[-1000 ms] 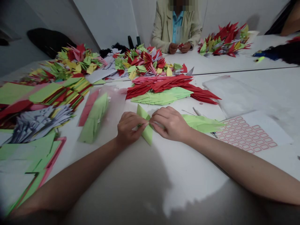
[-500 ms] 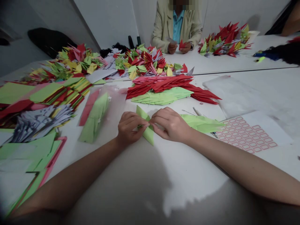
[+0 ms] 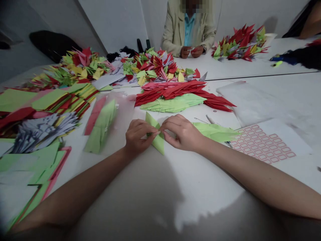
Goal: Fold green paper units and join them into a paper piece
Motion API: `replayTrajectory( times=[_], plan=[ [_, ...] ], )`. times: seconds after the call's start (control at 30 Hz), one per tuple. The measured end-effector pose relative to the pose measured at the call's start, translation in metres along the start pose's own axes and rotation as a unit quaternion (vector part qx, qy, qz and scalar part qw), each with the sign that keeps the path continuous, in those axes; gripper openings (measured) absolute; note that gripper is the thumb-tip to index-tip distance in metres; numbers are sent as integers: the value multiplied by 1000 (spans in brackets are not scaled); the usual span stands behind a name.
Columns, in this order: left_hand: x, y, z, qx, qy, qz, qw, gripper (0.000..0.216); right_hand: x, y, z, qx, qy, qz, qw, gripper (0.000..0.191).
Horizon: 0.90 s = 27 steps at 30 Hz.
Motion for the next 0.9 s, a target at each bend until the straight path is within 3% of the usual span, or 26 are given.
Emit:
replayTrajectory(
  times=[0.2, 0.33, 0.47, 0.57, 0.7, 0.9],
  plan=[
    [1, 3, -2, 0, 1, 8, 1000, 14, 1, -3, 0, -22, 4, 46, 999, 7],
    [-8, 11, -3, 27, 39, 61, 997, 62, -1, 2, 1, -3, 10, 83, 996, 8],
    [-23, -4, 0, -28, 92, 136, 986, 83, 2, 15, 3, 61, -14, 86, 994, 13],
    [-34, -19, 4, -61, 149, 176, 971, 73, 2, 24, 6, 112, -11, 64, 992, 15],
    [-45, -34, 11, -98, 201, 257, 940, 33, -4, 24, 5, 106, 20, 29, 994, 14],
    [-49, -33, 10, -83, 192, 295, 932, 30, 14, 30, -1, 99, -44, -25, 994, 23]
  ],
)
Point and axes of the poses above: each hand's wrist, its own z-axis away from the middle knuckle, its own y-axis out of the back of the hand, x = y × z, the point moved 9 cm from there along -z, towards the middle knuckle, and after that the axes turned 6 degrees about -x, right-handed, at the moved point
